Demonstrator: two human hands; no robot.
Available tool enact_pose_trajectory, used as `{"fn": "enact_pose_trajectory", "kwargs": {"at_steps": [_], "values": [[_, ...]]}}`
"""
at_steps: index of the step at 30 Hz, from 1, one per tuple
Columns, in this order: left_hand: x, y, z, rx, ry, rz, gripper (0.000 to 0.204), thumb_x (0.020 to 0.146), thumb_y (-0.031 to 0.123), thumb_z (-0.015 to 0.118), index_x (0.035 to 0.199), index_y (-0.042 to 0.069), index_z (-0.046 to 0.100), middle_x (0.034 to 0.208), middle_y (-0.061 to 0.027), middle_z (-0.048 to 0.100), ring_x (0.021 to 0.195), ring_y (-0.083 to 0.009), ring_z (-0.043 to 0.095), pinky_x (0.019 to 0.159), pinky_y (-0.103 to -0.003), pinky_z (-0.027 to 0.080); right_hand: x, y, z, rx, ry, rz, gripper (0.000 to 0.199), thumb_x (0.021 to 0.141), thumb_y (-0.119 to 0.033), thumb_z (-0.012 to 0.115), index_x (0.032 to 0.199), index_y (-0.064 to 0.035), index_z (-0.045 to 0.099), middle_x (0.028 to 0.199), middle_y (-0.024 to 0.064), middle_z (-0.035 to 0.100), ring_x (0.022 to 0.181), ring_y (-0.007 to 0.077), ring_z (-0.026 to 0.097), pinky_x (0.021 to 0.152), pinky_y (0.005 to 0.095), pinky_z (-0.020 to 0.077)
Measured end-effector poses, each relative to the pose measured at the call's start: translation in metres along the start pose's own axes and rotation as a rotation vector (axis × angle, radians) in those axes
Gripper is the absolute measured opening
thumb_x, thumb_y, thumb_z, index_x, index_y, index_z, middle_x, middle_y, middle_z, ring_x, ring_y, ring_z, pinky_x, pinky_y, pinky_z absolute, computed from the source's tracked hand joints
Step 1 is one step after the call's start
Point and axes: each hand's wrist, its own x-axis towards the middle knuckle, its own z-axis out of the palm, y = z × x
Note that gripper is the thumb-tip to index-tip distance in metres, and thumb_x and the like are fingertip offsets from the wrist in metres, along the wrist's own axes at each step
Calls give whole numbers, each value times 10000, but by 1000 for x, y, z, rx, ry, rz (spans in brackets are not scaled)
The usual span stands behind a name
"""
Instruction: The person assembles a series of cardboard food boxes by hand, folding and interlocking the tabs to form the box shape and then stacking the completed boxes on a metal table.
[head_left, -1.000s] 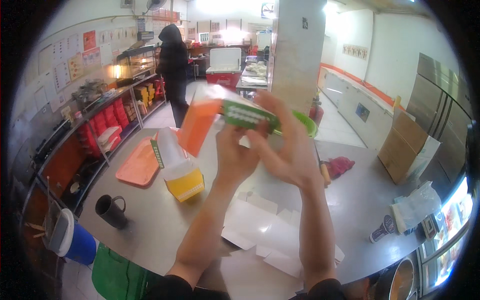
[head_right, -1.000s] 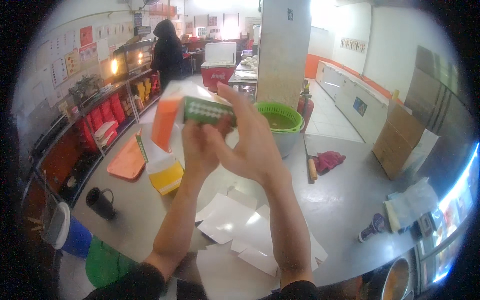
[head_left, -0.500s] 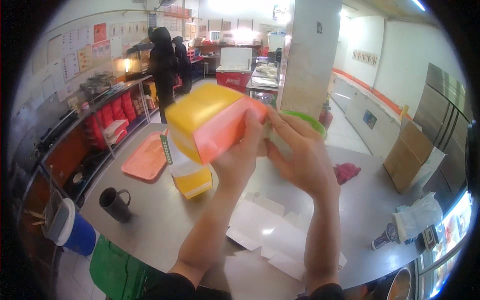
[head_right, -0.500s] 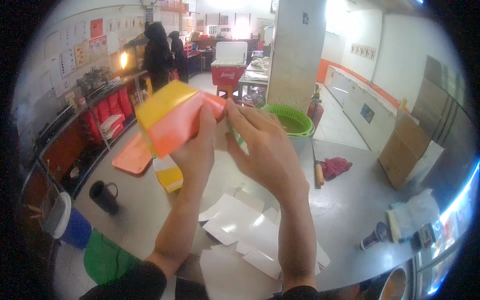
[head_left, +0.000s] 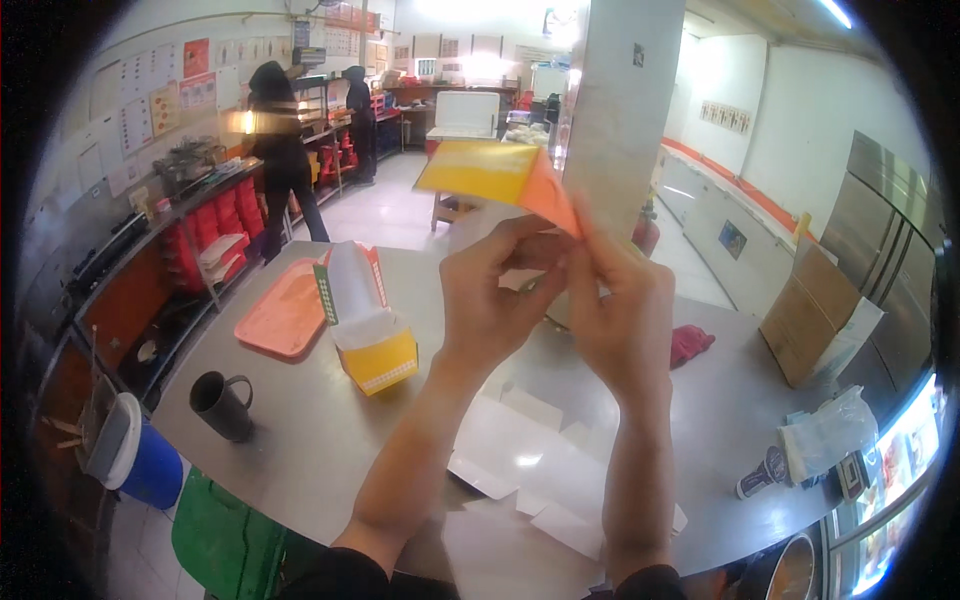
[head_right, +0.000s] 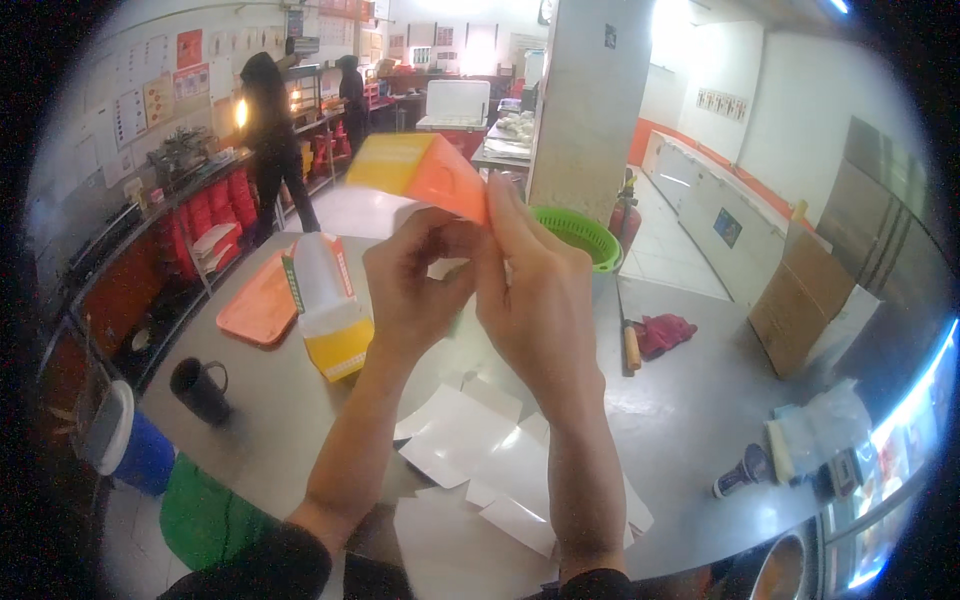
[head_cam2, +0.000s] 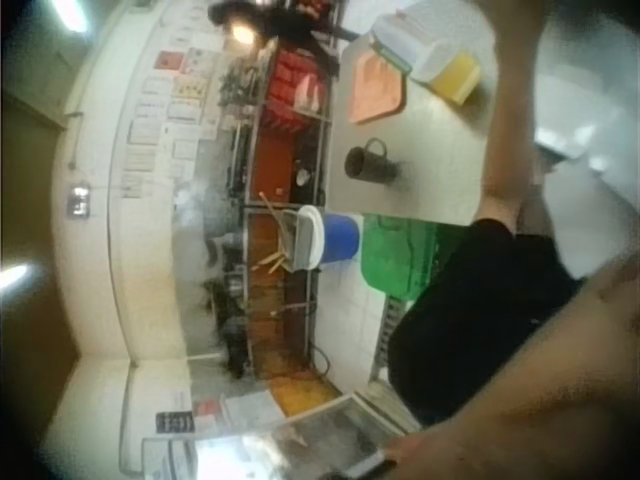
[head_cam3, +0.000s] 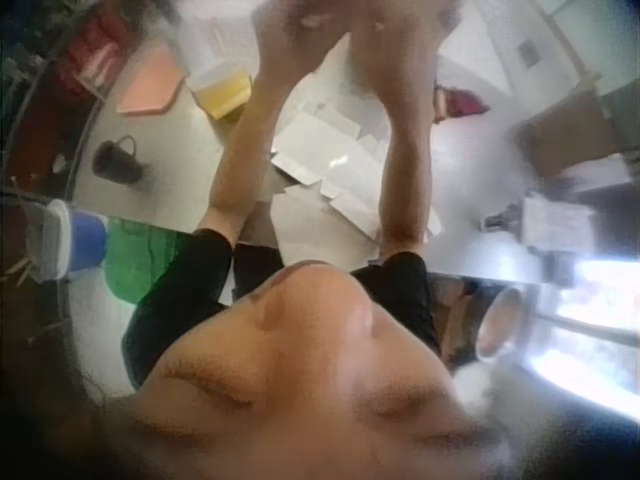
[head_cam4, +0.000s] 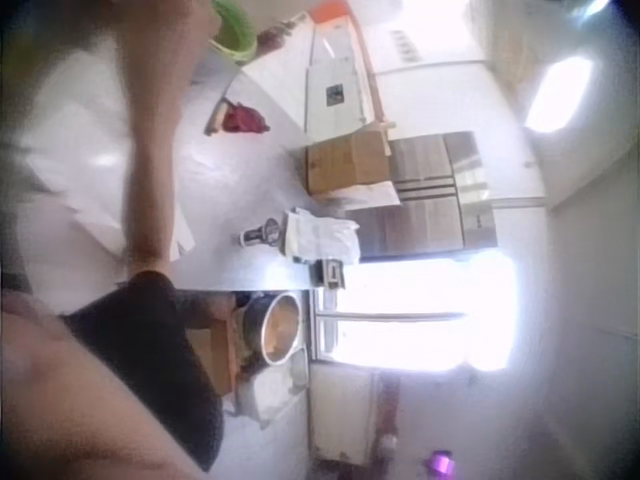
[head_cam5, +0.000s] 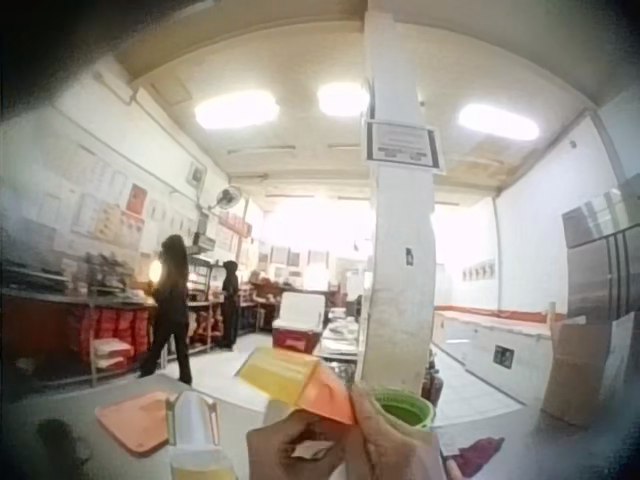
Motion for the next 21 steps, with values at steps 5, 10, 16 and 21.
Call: {"fn": "enact_pose_trajectory", "kwargs": {"at_steps": [5, 10, 16, 21], "values": [[2, -2, 4, -59, 2, -90, 243, 862, -13, 783, 1100, -16, 731, 946, -81, 776, 889, -149, 756, 807, -262, 594, 0, 7, 9, -114, 394, -56, 266, 888, 17, 728, 1150, -23, 733, 872, 188, 734, 773, 266, 742, 721, 356, 563], [8, -4, -12, 12, 76, -15, 353, 908, -43, 742, 1247, -10, 648, 1131, -83, 735, 1011, -149, 716, 906, -280, 577, 6, 13, 4, 23, 284, -169, 184, 875, -6, 763, 1056, -42, 767, 920, 130, 753, 824, 242, 738, 723, 346, 554], [11, 12, -29, -321, -130, -176, 350, 891, -53, 768, 1226, -10, 676, 1130, -86, 742, 1004, -157, 722, 902, -297, 592, 5, 6, -14, 154, 36, -93, 145, 878, -6, 761, 1024, -8, 765, 962, 123, 714, 845, 239, 707, 744, 326, 543], [12, 13, -31, -264, -202, -119, 282, 841, -67, 803, 1112, -14, 748, 1019, -95, 776, 907, -144, 744, 857, -274, 611, 5, -1, -26, 214, -14, -27, 149, 878, -4, 756, 1027, 0, 761, 946, 122, 713, 828, 210, 702, 757, 323, 537]]}}
